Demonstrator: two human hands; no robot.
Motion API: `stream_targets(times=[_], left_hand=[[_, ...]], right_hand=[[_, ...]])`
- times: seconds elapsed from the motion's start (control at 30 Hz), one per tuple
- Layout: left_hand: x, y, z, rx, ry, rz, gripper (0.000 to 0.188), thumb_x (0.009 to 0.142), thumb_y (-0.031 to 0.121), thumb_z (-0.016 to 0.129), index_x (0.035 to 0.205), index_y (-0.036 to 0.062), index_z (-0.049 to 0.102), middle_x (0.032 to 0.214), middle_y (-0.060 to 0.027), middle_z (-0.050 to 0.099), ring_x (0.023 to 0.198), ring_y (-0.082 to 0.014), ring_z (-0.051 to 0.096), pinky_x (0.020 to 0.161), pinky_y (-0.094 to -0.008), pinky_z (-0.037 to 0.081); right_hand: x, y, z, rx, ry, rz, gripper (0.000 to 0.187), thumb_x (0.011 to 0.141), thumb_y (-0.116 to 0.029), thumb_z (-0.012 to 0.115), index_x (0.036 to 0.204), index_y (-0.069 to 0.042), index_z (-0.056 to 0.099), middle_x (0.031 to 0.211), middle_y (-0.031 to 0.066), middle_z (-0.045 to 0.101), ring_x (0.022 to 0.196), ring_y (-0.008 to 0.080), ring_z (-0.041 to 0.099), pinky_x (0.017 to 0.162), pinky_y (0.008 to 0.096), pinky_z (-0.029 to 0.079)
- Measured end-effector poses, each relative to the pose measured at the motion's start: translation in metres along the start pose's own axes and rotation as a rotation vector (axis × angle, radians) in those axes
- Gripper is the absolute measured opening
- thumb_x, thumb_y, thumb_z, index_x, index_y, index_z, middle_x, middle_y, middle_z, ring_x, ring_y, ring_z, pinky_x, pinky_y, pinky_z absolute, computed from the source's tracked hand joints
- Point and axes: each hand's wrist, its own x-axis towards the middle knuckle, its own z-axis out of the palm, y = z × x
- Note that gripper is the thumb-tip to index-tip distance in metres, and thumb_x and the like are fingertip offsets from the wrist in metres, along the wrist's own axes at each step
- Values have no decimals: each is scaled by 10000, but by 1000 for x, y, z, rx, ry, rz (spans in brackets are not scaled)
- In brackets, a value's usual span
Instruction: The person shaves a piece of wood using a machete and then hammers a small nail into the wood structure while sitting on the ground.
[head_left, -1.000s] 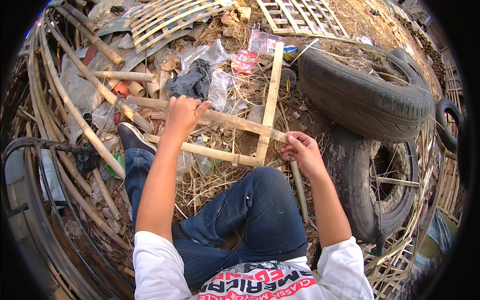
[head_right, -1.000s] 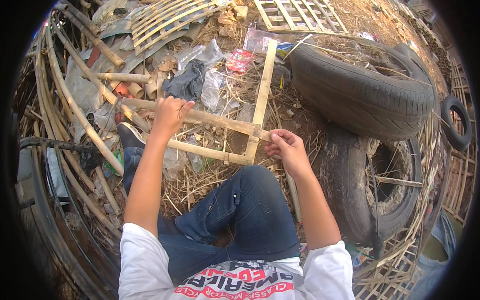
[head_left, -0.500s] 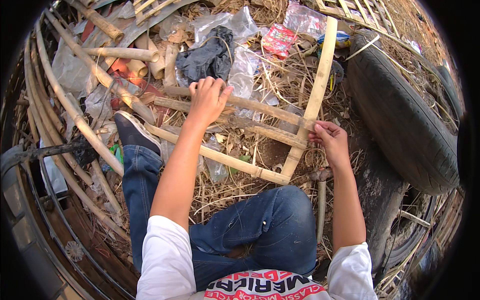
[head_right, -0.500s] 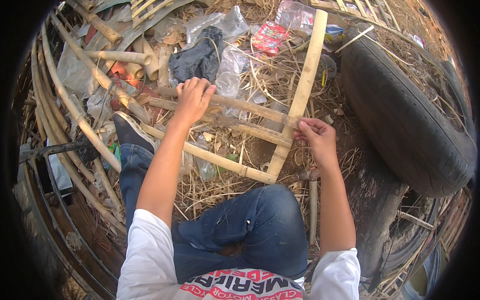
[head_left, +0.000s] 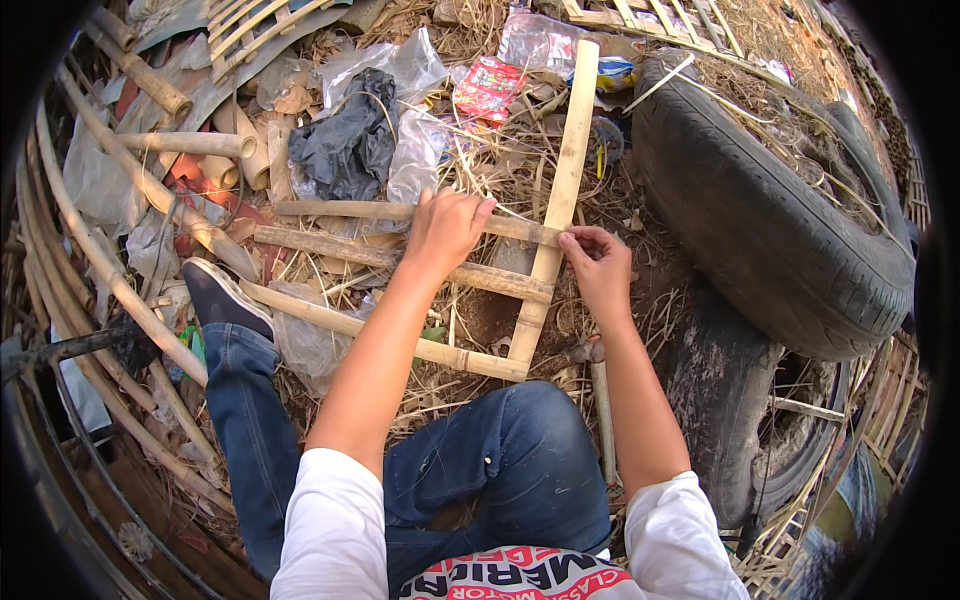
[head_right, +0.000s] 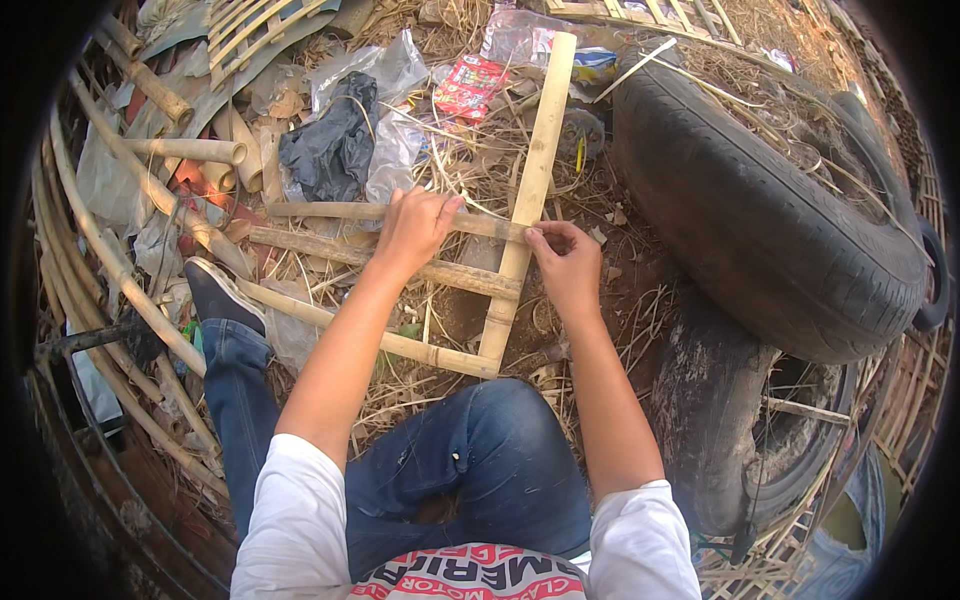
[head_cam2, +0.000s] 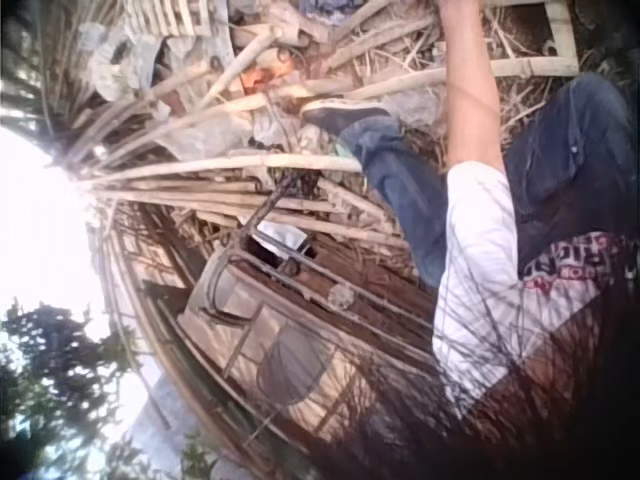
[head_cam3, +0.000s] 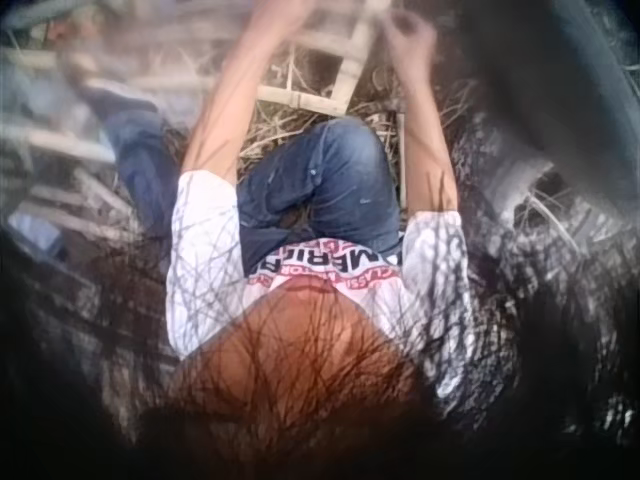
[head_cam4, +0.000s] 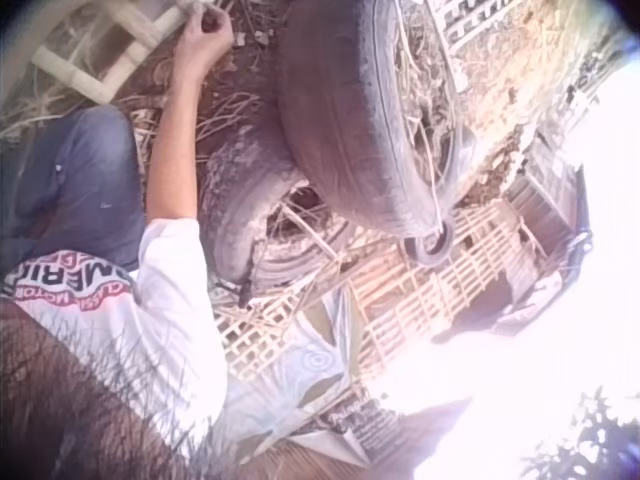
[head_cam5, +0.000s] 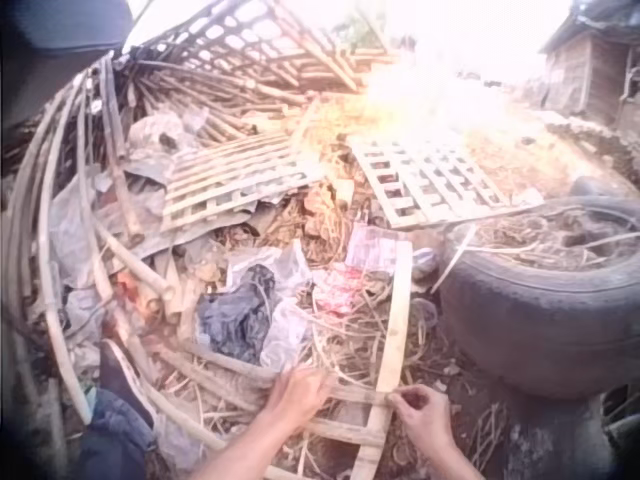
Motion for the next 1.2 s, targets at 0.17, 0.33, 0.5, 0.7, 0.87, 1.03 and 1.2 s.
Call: stream_targets(times=[0.17,0.33,0.5,0.7,0.87,1.03,1.2], left_hand=[[2,-14,-1,96,54,36,407,979,364,486,795,60,684,743,-85,632,853,-259,562,869,-447,323],[-21,27,-33,115,354,60,271,918,317,596,843,57,620,730,-65,539,847,-272,554,887,-437,327],[-106,75,-37,0,31,-105,358,890,394,623,832,42,621,808,-96,629,838,-275,583,878,-400,374],[-147,97,-17,-85,-322,-205,445,884,460,611,794,25,632,734,-126,640,819,-292,615,829,-385,408],[-161,92,-16,-116,-312,-59,422,899,393,603,689,27,615,634,-126,599,678,-315,582,684,-405,427],[-172,91,-26,-104,-383,-95,410,881,352,627,603,51,605,612,-91,601,657,-281,572,663,-395,408],[-170,90,-21,-58,-445,-65,383,847,361,660,606,67,614,627,-67,611,674,-250,573,667,-369,391]], right_hand=[[4,-11,11,94,-13,134,298,851,-157,741,993,85,641,816,78,672,679,83,614,558,225,506],[13,-11,2,33,-132,231,316,846,-170,745,995,87,636,836,89,672,649,108,623,541,234,509],[14,-14,10,43,-138,281,333,808,-149,767,964,117,642,810,118,684,643,120,640,517,250,559],[-2,-21,0,-20,-229,325,253,846,-128,736,942,88,644,805,102,673,645,128,645,550,247,551],[-13,-19,-3,-20,-256,327,263,802,-141,768,874,89,662,717,118,687,585,126,646,521,254,519],[-18,-20,-8,-229,-368,323,264,765,-150,802,814,73,669,686,122,679,604,143,648,552,285,512],[-24,-22,-10,-279,-303,246,257,761,-146,818,786,59,664,641,68,645,549,79,575,501,235,472]])
